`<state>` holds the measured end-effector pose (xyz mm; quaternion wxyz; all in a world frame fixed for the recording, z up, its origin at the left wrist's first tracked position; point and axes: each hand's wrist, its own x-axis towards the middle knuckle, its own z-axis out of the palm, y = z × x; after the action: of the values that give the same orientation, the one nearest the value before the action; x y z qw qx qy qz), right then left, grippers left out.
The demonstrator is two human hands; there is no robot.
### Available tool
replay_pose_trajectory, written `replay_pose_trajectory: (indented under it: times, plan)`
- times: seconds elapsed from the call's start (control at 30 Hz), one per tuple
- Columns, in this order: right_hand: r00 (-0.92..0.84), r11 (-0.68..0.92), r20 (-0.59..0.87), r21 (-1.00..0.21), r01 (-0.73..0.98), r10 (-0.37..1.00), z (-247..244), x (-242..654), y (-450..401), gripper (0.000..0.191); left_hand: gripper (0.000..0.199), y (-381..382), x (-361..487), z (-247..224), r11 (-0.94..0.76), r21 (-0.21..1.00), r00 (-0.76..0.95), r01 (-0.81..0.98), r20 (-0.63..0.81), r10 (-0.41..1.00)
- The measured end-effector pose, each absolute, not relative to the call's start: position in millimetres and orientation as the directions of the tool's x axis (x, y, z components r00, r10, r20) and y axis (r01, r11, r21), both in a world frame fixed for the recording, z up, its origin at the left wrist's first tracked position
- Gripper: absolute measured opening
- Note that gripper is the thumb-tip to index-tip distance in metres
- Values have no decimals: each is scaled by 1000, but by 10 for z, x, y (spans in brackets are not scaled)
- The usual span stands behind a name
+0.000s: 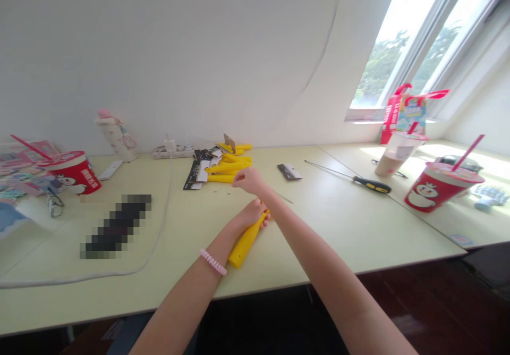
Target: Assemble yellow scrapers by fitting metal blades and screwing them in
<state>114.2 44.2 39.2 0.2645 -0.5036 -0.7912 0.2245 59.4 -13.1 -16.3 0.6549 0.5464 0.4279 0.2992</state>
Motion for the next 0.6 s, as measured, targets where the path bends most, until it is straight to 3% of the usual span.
replay_pose_trajectory:
  times: [0.1,0.23,0.43,0.6]
  plan:
    - [-307,290,128,-769,570,943,532,1436,375,7,10,-96,606,-178,243,966,421,89,-258,870]
    - [-244,130,6,-858,496,970,527,1903,226,8,7,-68,595,-165,218,974,385,59,-223,895]
    - [-262,65,-77,-866,496,962,165,2223,129,15,7,-63,573,-138,258,966,315,7,-247,917]
    - [-275,107,-19,-895,434,961,-33,2182,137,20,8,-38,553,-166,249,968,298,-14,-234,925]
